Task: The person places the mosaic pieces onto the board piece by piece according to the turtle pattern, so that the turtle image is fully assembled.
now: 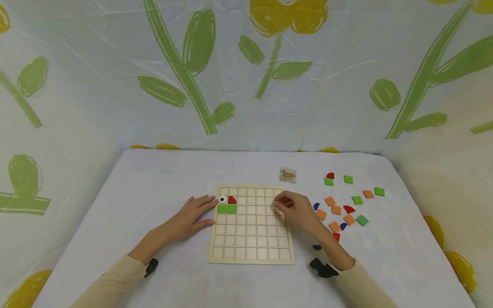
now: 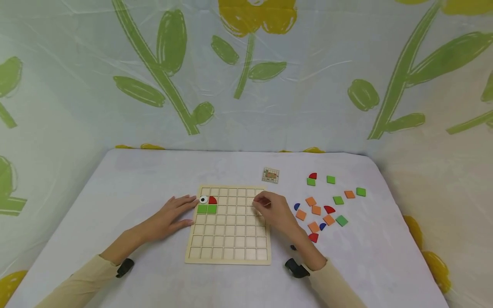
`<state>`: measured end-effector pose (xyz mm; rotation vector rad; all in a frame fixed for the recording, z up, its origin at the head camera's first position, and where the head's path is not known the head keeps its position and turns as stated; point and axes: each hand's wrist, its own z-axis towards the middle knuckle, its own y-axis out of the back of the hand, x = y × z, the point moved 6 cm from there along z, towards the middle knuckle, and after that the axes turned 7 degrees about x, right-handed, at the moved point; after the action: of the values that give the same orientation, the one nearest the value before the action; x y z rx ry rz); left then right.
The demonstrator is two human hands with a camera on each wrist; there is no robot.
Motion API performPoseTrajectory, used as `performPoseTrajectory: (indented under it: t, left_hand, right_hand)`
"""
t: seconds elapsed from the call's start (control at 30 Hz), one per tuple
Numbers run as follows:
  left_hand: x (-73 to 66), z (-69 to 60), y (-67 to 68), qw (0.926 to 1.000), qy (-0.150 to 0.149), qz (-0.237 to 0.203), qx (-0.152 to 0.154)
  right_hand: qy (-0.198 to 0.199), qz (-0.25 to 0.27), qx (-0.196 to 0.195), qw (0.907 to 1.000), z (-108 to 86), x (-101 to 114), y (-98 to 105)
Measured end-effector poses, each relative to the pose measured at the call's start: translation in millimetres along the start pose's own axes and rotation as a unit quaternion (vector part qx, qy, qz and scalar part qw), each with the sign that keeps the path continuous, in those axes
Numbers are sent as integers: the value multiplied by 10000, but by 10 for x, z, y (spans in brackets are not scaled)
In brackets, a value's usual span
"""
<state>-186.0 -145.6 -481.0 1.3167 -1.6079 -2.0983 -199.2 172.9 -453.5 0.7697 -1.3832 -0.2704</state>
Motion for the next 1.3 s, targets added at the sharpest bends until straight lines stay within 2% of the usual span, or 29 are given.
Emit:
performPoseTrajectory:
  t: [0.27,0.53,0.8,1.03,1.3]
  left_hand:
    - [38,-4,-25,9995,220,-74,195]
    - [38,-15,-23,9994,240,-80,228]
    - [24,-3,-12,9994,241,-87,240]
    - [32,-1,-18,9993,268,-50,272]
    - [29,-3,-21,9992,258,-58,289]
  right_hand:
    - [-460,-327,-313,9979,-170,-224,275]
    - [-727,-621,-575,9938,-341,-422,506]
    - [-1046,-592,-696,9903,-552,-581,728]
    - [-1048,-705,-890,9880,-757,-637,927]
    - [-1169,-905,-1260,9810,-965,-788,1137]
